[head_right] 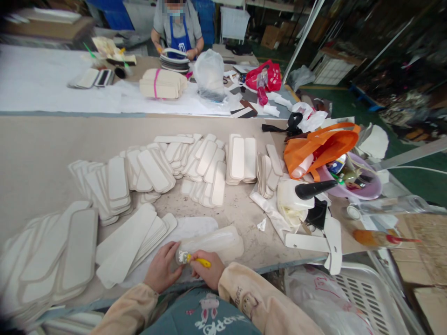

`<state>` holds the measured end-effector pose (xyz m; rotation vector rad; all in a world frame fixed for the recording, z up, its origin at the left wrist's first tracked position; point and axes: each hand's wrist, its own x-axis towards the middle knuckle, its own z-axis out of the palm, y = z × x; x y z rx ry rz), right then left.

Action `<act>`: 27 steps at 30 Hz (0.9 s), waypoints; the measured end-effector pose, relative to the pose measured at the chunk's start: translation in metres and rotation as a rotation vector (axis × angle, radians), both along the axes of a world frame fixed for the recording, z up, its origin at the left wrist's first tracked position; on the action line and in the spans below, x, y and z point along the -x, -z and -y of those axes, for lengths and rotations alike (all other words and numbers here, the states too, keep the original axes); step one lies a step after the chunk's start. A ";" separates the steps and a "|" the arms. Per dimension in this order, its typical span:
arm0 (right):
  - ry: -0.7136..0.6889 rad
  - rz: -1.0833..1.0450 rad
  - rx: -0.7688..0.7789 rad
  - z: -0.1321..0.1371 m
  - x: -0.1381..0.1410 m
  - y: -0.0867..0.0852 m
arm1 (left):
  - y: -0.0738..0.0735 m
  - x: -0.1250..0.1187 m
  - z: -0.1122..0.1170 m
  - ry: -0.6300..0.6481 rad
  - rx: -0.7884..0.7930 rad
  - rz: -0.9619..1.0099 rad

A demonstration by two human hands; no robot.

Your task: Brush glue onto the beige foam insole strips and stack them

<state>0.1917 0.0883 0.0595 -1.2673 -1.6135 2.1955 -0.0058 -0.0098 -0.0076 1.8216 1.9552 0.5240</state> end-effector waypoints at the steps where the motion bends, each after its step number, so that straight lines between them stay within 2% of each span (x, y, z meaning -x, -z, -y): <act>1: -0.022 0.021 -0.024 0.000 0.000 0.002 | 0.000 0.000 0.000 0.006 0.002 -0.005; 5: -0.015 0.075 -0.105 -0.002 -0.013 0.005 | 0.001 0.000 0.000 0.007 0.000 -0.031; 13: 0.019 0.091 -0.069 0.000 -0.021 0.004 | 0.005 0.003 0.003 0.054 -0.046 -0.104; 17: 0.102 0.214 -0.142 -0.011 -0.046 0.008 | 0.012 0.006 0.002 0.054 -0.073 -0.136; 20: 0.168 0.295 -0.255 -0.024 -0.080 0.004 | 0.015 0.005 0.001 0.061 -0.087 -0.162; 23: 0.197 0.375 -0.435 -0.036 -0.107 -0.006 | 0.014 0.005 0.000 0.068 -0.097 -0.174; 27: 0.089 0.470 -0.803 -0.042 -0.112 -0.012 | 0.014 0.006 0.001 0.071 -0.095 -0.185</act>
